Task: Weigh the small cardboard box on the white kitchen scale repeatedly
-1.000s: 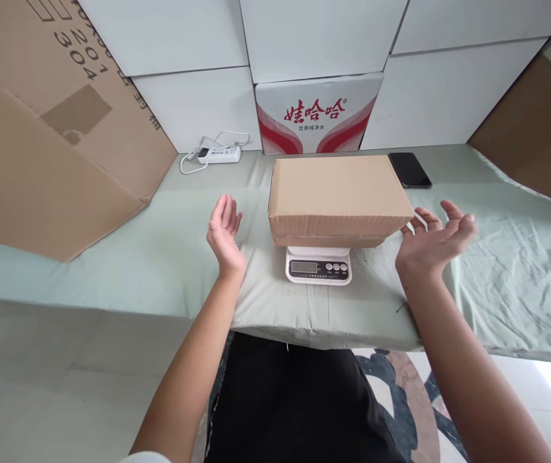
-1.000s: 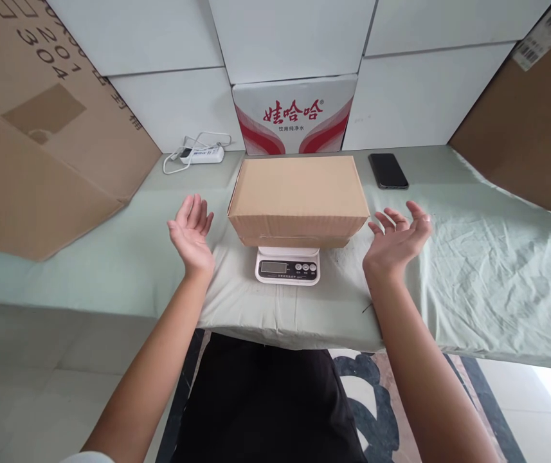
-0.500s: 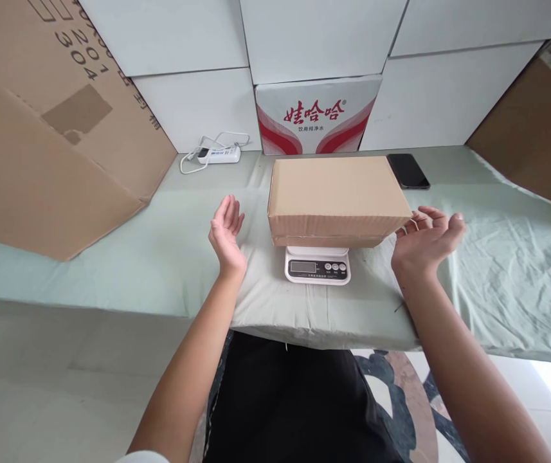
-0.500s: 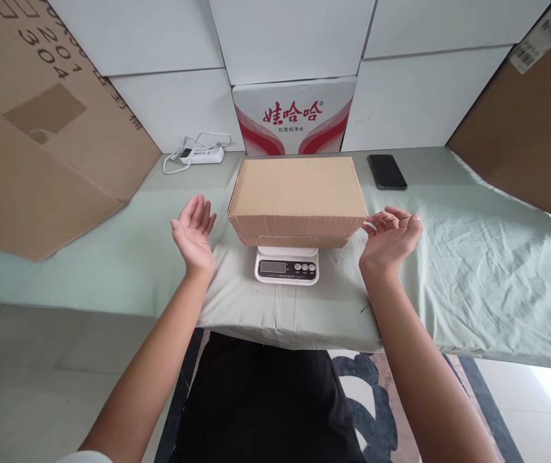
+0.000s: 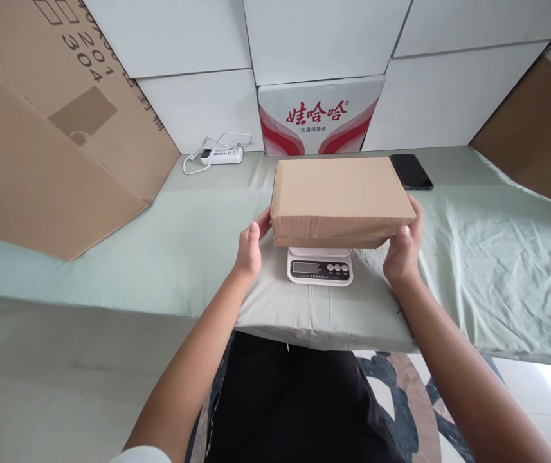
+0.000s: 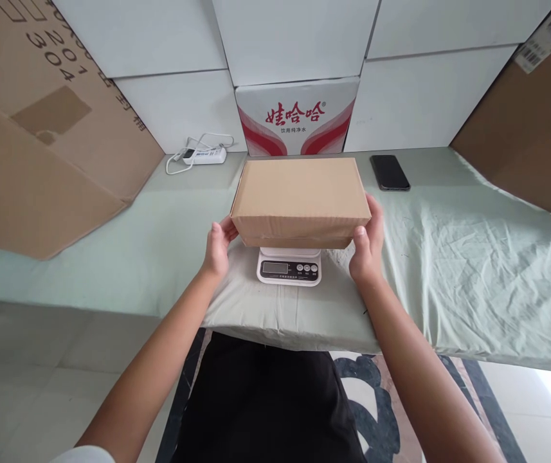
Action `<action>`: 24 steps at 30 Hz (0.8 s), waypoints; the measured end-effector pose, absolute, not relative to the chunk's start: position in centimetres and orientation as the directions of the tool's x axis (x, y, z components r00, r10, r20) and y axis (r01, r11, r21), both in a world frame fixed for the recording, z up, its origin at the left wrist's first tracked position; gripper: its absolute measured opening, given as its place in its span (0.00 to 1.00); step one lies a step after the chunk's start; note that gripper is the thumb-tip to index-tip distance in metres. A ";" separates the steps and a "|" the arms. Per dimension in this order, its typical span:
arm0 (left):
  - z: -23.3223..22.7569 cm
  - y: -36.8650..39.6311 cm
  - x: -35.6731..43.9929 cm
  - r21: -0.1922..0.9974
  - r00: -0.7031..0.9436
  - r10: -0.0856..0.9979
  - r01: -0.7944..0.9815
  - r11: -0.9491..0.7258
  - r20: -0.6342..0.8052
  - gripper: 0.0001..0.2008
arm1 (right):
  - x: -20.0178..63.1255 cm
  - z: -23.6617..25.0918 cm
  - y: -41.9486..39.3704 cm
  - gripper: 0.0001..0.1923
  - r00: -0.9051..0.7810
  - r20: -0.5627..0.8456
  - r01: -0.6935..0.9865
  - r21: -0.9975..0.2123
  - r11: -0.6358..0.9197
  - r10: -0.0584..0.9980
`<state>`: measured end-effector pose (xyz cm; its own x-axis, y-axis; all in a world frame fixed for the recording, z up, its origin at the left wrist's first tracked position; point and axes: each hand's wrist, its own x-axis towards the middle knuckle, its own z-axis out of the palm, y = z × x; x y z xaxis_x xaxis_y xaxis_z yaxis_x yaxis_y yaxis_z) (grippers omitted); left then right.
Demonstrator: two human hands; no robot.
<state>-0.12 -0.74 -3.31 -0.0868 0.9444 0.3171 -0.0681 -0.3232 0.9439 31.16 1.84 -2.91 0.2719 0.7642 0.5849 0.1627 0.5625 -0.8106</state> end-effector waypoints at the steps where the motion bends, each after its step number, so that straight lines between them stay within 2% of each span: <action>1: -3.2 -0.8 0.0 0.944 -0.069 0.945 -0.064 -0.324 0.320 0.45 | 31.1 -2.7 1.6 0.42 0.247 0.582 0.177 -0.813 0.554 0.775; 5: -2.7 -1.1 0.3 0.941 -0.080 0.943 -0.078 -0.329 0.323 0.44 | 30.7 -1.9 0.6 0.39 0.215 0.582 0.204 -0.812 0.547 0.784; 11: -0.5 -1.0 0.7 0.919 -0.076 0.925 -0.109 -0.378 0.372 0.44 | 30.4 -0.4 0.5 0.33 0.208 0.644 0.204 -0.765 0.612 0.736; 16: 2.1 3.8 0.8 0.907 -0.094 0.920 -0.155 -0.391 0.380 0.41 | 30.7 2.8 2.8 0.33 0.220 0.643 0.188 -0.766 0.614 0.734; 20: 1.1 10.2 1.6 0.890 -0.170 0.906 -0.184 -0.416 0.388 0.37 | 29.8 2.5 7.5 0.38 0.200 0.649 0.110 -0.759 0.641 0.734; 24: -2.0 13.6 2.2 0.903 -0.081 0.928 -0.213 -0.372 0.363 0.45 | 28.4 -0.8 11.9 0.44 0.196 0.596 0.048 -0.799 0.600 0.778</action>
<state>2.18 13.62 -2.01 -0.0810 0.9283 0.3628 -0.2135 -0.3717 0.9035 28.40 11.91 -0.77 0.1961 0.7785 0.5962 0.0480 0.5997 -0.7988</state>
